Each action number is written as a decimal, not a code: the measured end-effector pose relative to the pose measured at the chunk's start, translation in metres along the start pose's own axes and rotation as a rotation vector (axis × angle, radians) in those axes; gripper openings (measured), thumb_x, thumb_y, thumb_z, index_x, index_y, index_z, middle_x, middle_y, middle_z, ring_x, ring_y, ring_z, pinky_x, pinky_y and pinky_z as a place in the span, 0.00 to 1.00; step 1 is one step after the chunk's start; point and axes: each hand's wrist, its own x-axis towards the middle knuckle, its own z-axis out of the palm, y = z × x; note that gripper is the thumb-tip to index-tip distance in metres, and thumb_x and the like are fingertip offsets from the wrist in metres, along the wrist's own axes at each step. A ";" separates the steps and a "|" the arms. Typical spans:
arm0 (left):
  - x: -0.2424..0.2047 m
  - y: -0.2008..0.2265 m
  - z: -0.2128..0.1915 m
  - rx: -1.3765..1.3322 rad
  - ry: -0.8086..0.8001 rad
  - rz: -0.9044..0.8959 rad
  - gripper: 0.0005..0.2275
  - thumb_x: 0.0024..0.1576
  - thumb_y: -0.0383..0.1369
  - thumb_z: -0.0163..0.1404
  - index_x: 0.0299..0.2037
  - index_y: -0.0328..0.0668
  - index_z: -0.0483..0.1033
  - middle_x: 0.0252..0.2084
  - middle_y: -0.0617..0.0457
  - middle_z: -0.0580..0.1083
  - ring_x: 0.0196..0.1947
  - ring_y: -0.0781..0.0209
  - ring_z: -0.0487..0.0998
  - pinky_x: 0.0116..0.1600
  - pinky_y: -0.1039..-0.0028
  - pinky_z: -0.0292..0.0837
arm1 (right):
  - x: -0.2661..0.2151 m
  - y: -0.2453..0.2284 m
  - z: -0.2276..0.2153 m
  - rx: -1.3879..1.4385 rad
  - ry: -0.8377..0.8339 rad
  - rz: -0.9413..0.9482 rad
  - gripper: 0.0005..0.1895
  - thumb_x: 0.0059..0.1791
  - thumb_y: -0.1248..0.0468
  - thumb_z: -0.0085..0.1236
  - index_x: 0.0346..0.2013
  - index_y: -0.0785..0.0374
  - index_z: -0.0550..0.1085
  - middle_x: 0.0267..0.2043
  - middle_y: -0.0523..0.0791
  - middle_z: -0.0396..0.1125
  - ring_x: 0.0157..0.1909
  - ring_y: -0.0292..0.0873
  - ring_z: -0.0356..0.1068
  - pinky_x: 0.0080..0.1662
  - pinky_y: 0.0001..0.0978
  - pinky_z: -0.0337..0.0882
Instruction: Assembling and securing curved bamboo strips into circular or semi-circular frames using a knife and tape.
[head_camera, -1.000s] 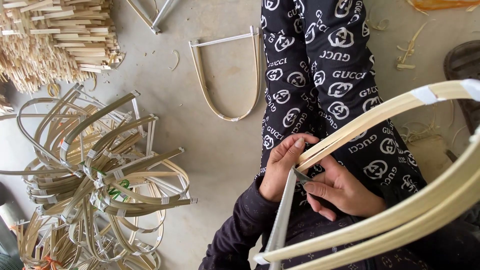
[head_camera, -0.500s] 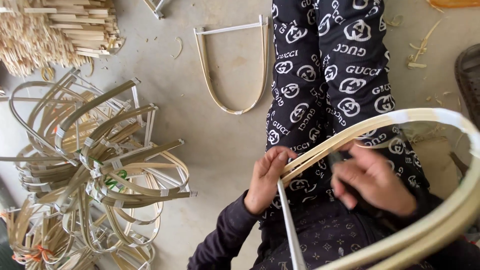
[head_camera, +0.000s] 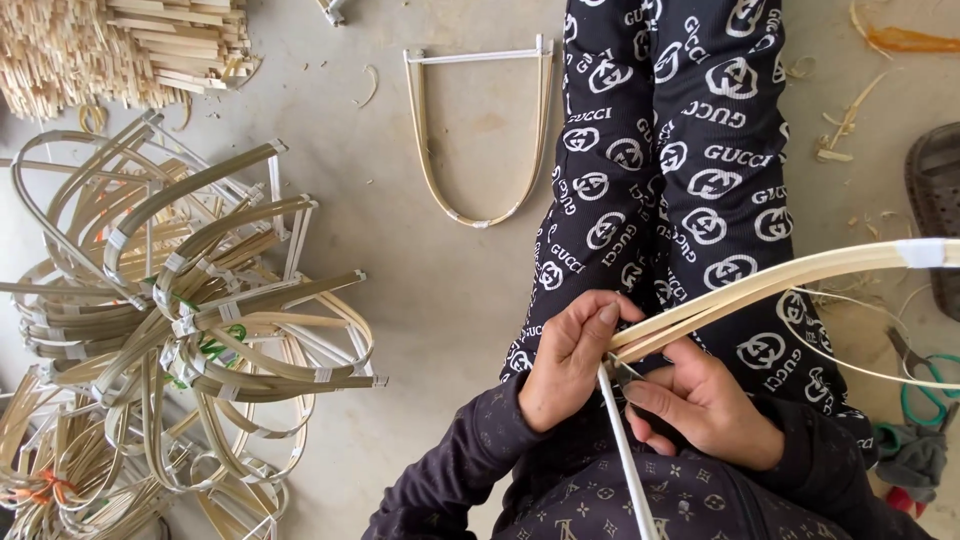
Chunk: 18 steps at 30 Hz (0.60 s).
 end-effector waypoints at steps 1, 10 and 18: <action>-0.005 0.000 -0.003 -0.002 0.009 -0.030 0.11 0.73 0.33 0.38 0.49 0.35 0.73 0.35 0.60 0.73 0.32 0.78 0.69 0.38 0.86 0.67 | -0.001 0.002 -0.001 -0.016 -0.002 0.018 0.31 0.52 0.68 0.49 0.70 0.64 0.55 0.20 0.48 0.70 0.15 0.37 0.66 0.21 0.24 0.67; -0.008 -0.017 -0.012 -0.066 0.089 -0.058 0.12 0.73 0.34 0.40 0.49 0.35 0.74 0.29 0.61 0.71 0.25 0.79 0.66 0.30 0.86 0.62 | -0.003 -0.012 -0.015 -0.049 0.090 -0.069 0.23 0.54 0.66 0.45 0.63 0.66 0.56 0.19 0.48 0.69 0.13 0.38 0.65 0.18 0.26 0.67; 0.013 -0.007 0.012 -0.229 -0.048 0.029 0.11 0.72 0.34 0.39 0.50 0.36 0.72 0.41 0.61 0.75 0.40 0.78 0.72 0.48 0.85 0.71 | -0.005 0.000 -0.002 -0.002 -0.047 -0.074 0.38 0.54 0.68 0.48 0.74 0.58 0.40 0.21 0.49 0.70 0.13 0.38 0.65 0.19 0.25 0.66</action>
